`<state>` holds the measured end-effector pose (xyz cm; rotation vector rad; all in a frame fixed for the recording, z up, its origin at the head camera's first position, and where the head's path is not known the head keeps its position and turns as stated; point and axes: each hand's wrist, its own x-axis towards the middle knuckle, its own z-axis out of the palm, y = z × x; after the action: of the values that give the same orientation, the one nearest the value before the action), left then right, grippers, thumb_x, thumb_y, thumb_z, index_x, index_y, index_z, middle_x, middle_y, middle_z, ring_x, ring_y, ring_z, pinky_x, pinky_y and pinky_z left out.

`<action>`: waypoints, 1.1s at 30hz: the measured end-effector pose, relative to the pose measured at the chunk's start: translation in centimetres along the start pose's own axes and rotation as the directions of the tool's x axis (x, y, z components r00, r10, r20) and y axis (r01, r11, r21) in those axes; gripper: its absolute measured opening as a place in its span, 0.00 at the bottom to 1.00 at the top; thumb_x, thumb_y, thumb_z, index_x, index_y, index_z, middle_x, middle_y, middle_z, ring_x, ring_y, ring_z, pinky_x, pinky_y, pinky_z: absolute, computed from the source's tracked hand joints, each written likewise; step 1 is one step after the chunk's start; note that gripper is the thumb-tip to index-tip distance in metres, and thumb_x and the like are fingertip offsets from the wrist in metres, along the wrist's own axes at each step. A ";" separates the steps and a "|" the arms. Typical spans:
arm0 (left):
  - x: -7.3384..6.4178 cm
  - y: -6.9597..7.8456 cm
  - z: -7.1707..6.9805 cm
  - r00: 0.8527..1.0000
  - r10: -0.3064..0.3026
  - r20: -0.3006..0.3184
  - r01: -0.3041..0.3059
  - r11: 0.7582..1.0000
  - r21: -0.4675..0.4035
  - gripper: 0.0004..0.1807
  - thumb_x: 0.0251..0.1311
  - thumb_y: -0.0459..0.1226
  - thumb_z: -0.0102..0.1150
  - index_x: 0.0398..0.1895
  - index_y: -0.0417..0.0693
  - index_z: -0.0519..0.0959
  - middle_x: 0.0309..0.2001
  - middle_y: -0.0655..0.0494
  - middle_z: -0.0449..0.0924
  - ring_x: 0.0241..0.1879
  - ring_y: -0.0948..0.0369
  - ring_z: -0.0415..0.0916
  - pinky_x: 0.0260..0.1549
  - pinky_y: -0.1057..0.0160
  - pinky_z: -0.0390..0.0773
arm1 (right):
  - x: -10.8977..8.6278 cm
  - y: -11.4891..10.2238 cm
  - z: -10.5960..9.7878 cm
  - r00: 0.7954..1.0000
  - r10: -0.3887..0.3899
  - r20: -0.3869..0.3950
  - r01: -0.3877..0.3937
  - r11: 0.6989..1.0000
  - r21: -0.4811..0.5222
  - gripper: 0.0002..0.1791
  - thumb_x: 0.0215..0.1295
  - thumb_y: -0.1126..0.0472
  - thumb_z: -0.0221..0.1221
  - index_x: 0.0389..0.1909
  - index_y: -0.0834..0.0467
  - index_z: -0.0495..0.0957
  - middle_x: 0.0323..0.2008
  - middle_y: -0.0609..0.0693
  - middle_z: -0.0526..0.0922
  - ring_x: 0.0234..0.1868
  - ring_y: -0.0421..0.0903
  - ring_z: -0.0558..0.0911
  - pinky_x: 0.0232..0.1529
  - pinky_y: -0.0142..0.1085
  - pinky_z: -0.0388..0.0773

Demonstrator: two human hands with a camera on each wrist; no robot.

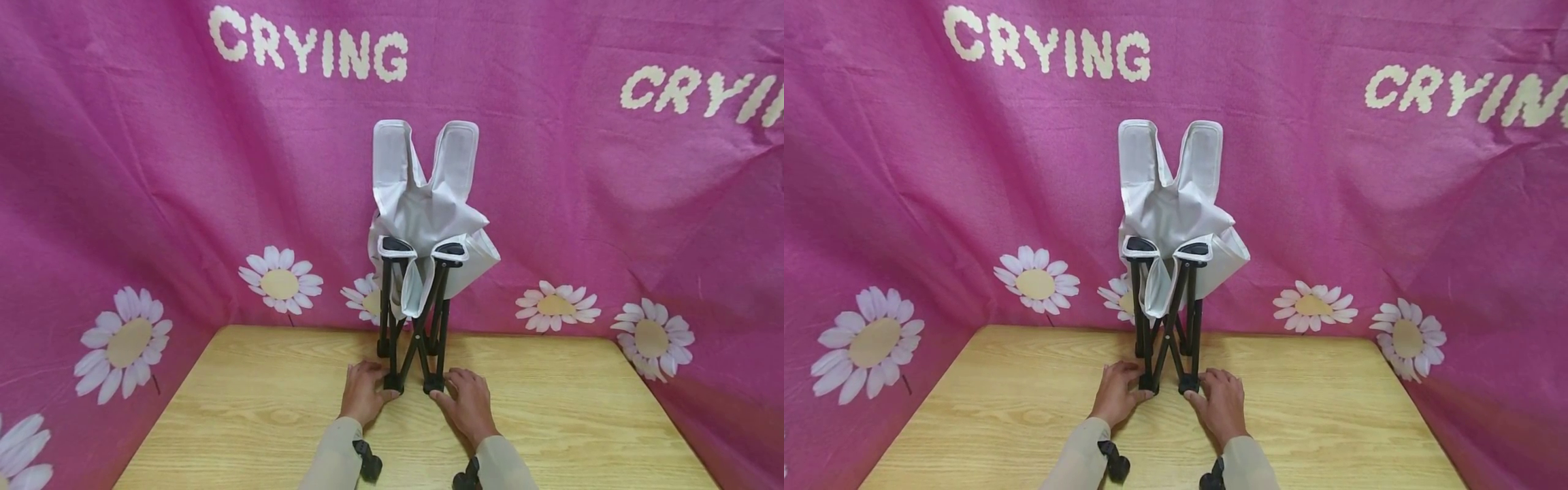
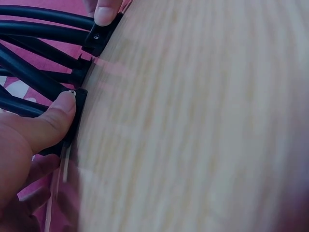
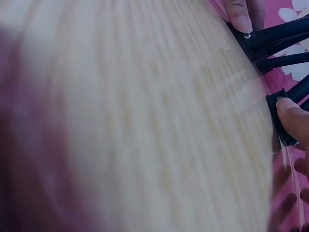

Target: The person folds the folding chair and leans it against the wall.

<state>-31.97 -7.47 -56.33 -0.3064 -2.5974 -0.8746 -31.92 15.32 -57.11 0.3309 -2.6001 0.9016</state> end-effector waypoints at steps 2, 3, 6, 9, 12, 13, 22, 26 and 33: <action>0.0 0.0 0.0 1.000 0.004 -0.005 -0.004 1.000 -0.001 0.23 0.36 0.45 0.71 0.39 0.46 0.83 0.44 0.49 0.77 0.50 0.50 0.66 0.59 0.41 0.49 | 0.0 0.1 0.1 1.000 -0.006 -0.009 0.006 1.000 -0.003 0.22 0.47 0.47 0.66 0.41 0.55 0.80 0.49 0.54 0.77 0.52 0.55 0.70 0.54 0.49 0.59; 0.0 0.0 0.0 1.000 0.004 -0.006 -0.004 1.000 -0.004 0.23 0.36 0.45 0.72 0.39 0.46 0.83 0.44 0.49 0.77 0.50 0.49 0.66 0.59 0.41 0.49 | 0.0 0.1 0.2 1.000 -0.005 -0.009 0.005 1.000 -0.006 0.22 0.46 0.47 0.66 0.41 0.55 0.80 0.48 0.54 0.77 0.52 0.55 0.70 0.54 0.49 0.59; 0.0 0.0 0.0 1.000 0.001 -0.008 -0.001 1.000 -0.012 0.23 0.35 0.44 0.72 0.39 0.46 0.83 0.43 0.48 0.77 0.50 0.48 0.67 0.59 0.41 0.49 | 0.0 0.1 0.3 1.000 0.001 -0.002 -0.001 1.000 -0.013 0.21 0.46 0.48 0.67 0.41 0.54 0.80 0.48 0.54 0.77 0.52 0.56 0.70 0.55 0.51 0.57; -0.1 0.0 0.1 1.000 -0.006 -0.006 0.006 1.000 -0.015 0.23 0.35 0.44 0.72 0.39 0.45 0.83 0.43 0.48 0.77 0.49 0.48 0.67 0.58 0.40 0.48 | 0.0 0.1 0.3 1.000 0.013 0.006 -0.013 1.000 -0.011 0.21 0.46 0.48 0.67 0.41 0.54 0.80 0.48 0.54 0.77 0.52 0.56 0.70 0.55 0.52 0.57; -0.1 0.0 0.1 1.000 -0.015 -0.006 0.015 1.000 -0.011 0.23 0.35 0.44 0.72 0.39 0.45 0.83 0.43 0.49 0.76 0.50 0.49 0.67 0.59 0.41 0.48 | 0.0 0.0 0.2 1.000 0.008 -0.005 -0.008 1.000 -0.009 0.21 0.46 0.48 0.67 0.41 0.55 0.80 0.47 0.54 0.77 0.52 0.56 0.70 0.54 0.52 0.57; 0.0 0.0 0.2 1.000 -0.014 -0.009 0.014 1.000 -0.007 0.23 0.35 0.44 0.72 0.39 0.45 0.83 0.43 0.49 0.76 0.50 0.49 0.67 0.59 0.41 0.48 | 0.0 0.0 0.2 1.000 0.005 -0.009 -0.005 1.000 -0.008 0.21 0.46 0.48 0.67 0.40 0.55 0.80 0.47 0.54 0.77 0.52 0.57 0.70 0.54 0.52 0.58; 0.2 0.2 0.2 0.999 -0.013 -0.032 0.012 1.000 -0.010 0.23 0.35 0.44 0.72 0.38 0.45 0.83 0.42 0.50 0.77 0.49 0.50 0.68 0.59 0.41 0.49 | 0.2 0.4 0.4 0.999 -0.022 -0.047 0.021 1.000 -0.021 0.21 0.45 0.47 0.67 0.40 0.54 0.80 0.47 0.54 0.78 0.51 0.56 0.71 0.54 0.53 0.58; 0.2 0.1 0.2 0.999 -0.005 -0.036 0.005 1.000 -0.011 0.23 0.35 0.44 0.72 0.38 0.45 0.83 0.42 0.49 0.77 0.48 0.50 0.68 0.59 0.41 0.49 | 0.2 0.3 0.4 0.998 -0.027 -0.058 0.026 0.999 -0.020 0.22 0.45 0.48 0.67 0.40 0.55 0.80 0.46 0.55 0.78 0.50 0.58 0.71 0.55 0.57 0.57; 0.1 0.2 0.2 0.999 -0.010 -0.030 0.010 1.000 0.000 0.22 0.36 0.43 0.72 0.39 0.45 0.82 0.43 0.49 0.77 0.49 0.49 0.68 0.59 0.41 0.49 | 0.3 0.2 0.5 0.999 -0.008 -0.044 0.007 0.999 -0.041 0.22 0.46 0.47 0.67 0.41 0.55 0.80 0.47 0.55 0.77 0.51 0.58 0.71 0.55 0.59 0.55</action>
<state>-32.08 -7.18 -56.30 -0.2778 -2.5738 -0.8756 -32.34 15.18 -57.45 0.3063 -2.5713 0.8429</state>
